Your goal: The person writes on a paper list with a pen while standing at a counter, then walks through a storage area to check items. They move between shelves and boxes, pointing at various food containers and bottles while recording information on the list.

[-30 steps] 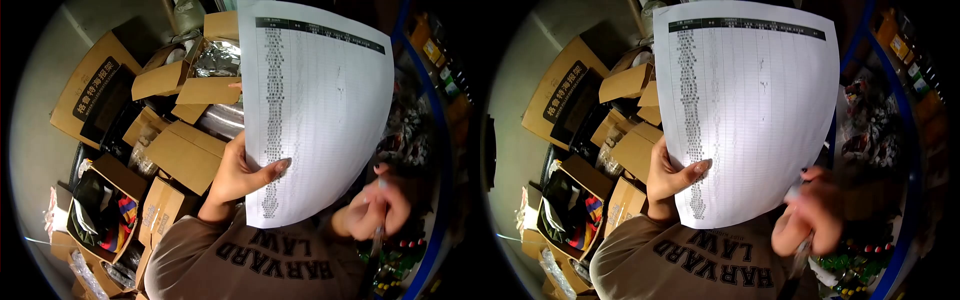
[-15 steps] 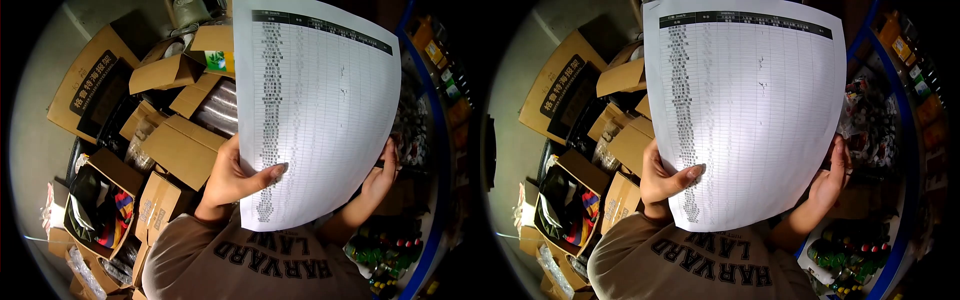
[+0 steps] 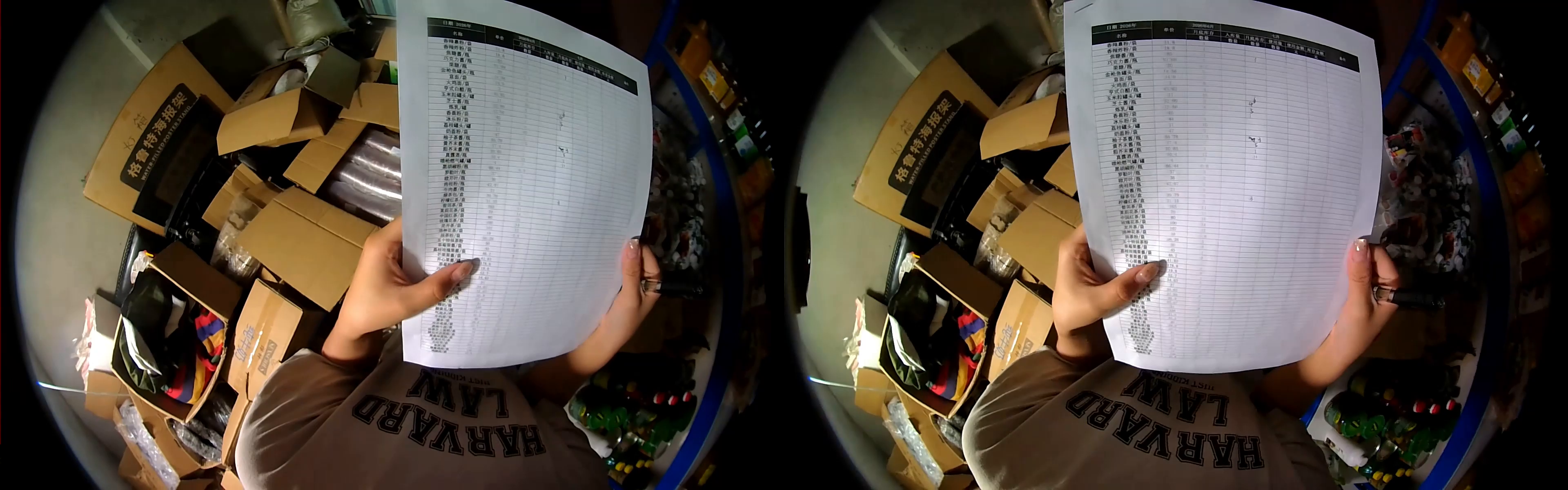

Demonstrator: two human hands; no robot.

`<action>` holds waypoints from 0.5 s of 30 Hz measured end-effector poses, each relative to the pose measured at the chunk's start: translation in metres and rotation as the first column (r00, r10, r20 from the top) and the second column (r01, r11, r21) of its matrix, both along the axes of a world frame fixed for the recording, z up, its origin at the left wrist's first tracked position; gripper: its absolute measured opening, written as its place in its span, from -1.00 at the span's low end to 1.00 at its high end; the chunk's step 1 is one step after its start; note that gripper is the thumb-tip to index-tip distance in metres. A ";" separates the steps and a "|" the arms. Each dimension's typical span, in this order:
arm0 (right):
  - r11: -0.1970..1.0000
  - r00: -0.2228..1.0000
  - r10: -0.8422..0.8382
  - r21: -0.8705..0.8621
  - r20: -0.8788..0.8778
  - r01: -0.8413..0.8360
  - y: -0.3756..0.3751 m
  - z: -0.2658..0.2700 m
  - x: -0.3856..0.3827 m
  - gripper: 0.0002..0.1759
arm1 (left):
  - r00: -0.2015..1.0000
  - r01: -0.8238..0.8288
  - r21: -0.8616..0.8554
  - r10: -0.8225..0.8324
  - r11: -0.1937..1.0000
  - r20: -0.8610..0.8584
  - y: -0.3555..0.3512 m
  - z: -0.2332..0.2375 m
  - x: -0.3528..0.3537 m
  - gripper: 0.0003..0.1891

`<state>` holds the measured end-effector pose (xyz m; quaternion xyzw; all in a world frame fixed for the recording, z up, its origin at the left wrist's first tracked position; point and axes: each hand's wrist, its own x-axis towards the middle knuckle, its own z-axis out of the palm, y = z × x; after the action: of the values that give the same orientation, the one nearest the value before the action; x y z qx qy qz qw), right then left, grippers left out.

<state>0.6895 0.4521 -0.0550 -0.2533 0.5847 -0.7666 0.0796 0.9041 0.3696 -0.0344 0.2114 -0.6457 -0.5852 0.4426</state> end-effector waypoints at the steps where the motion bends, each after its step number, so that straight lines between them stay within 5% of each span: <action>1: 1.000 1.000 -0.007 0.007 -0.019 0.007 0.000 0.001 0.001 -0.79 | 1.000 0.007 0.011 -0.007 1.000 -0.002 -0.001 -0.001 0.000 -0.70; 15: 0.999 0.992 -0.023 0.026 -0.120 0.026 0.006 -0.005 -0.012 -0.73 | 0.998 0.030 0.101 -0.025 0.994 -0.056 -0.005 -0.010 -0.013 -0.69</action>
<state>0.6773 0.4582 -0.0605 -0.2907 0.6020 -0.7427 0.0384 0.8908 0.3645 -0.0443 0.2086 -0.6057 -0.6289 0.4406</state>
